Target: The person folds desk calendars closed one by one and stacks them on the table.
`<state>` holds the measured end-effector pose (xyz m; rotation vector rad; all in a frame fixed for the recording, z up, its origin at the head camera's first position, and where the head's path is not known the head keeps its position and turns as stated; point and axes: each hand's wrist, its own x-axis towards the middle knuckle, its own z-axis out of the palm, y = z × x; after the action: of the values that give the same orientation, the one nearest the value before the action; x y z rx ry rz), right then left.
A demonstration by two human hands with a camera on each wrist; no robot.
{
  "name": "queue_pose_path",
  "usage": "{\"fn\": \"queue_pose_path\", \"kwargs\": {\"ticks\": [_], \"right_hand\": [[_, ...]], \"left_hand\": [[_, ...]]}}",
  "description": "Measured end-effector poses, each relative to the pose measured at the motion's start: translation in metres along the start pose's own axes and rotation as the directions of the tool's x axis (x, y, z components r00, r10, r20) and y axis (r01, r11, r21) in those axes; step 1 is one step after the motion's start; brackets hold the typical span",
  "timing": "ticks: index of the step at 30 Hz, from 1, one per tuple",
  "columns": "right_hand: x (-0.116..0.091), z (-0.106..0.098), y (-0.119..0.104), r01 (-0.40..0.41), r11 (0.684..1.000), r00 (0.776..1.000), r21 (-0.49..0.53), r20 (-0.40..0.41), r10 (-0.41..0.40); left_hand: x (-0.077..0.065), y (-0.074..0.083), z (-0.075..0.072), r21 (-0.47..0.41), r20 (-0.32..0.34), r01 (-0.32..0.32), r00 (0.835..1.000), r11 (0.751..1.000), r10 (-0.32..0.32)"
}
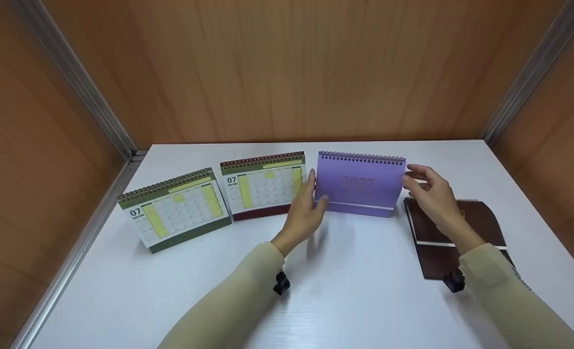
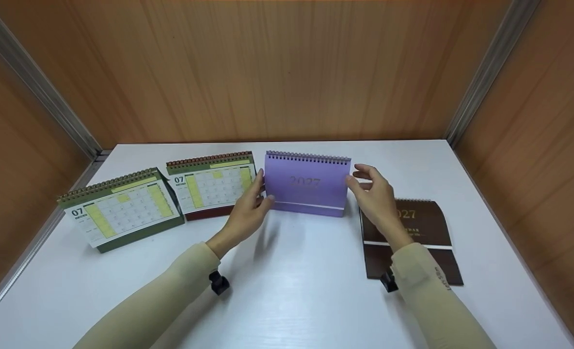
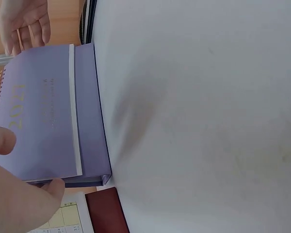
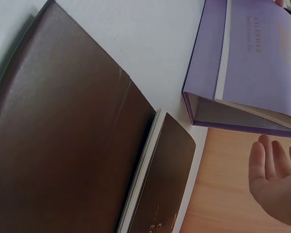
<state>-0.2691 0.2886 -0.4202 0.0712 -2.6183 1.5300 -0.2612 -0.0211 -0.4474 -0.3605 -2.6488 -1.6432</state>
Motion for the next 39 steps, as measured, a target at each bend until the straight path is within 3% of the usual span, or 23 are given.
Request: {"fn": "queue_pose_path", "kwargs": {"ticks": [7, 12, 27, 39], "right_hand": [[0.002, 0.007, -0.001, -0.013, 1.0, 0.995, -0.022, 0.103, 0.015], [0.003, 0.015, 0.0, -0.03, 0.999, 0.992, -0.021, 0.122, 0.033], [0.002, 0.033, 0.01, -0.065, 0.996, 0.989, 0.057, 0.138, 0.056], [0.002, 0.036, 0.015, -0.041, 0.995, 0.998, 0.093, 0.054, 0.036]], "left_hand": [[0.007, 0.002, 0.005, -0.015, 0.018, 0.031, 0.999, 0.999, -0.031], [0.015, 0.0, 0.011, -0.04, 0.008, 0.048, 0.999, 0.998, -0.047], [0.027, -0.006, 0.021, -0.164, -0.034, 0.104, 0.993, 0.981, -0.111], [0.027, -0.006, 0.028, -0.092, -0.09, 0.084, 0.992, 0.992, -0.092]]}}
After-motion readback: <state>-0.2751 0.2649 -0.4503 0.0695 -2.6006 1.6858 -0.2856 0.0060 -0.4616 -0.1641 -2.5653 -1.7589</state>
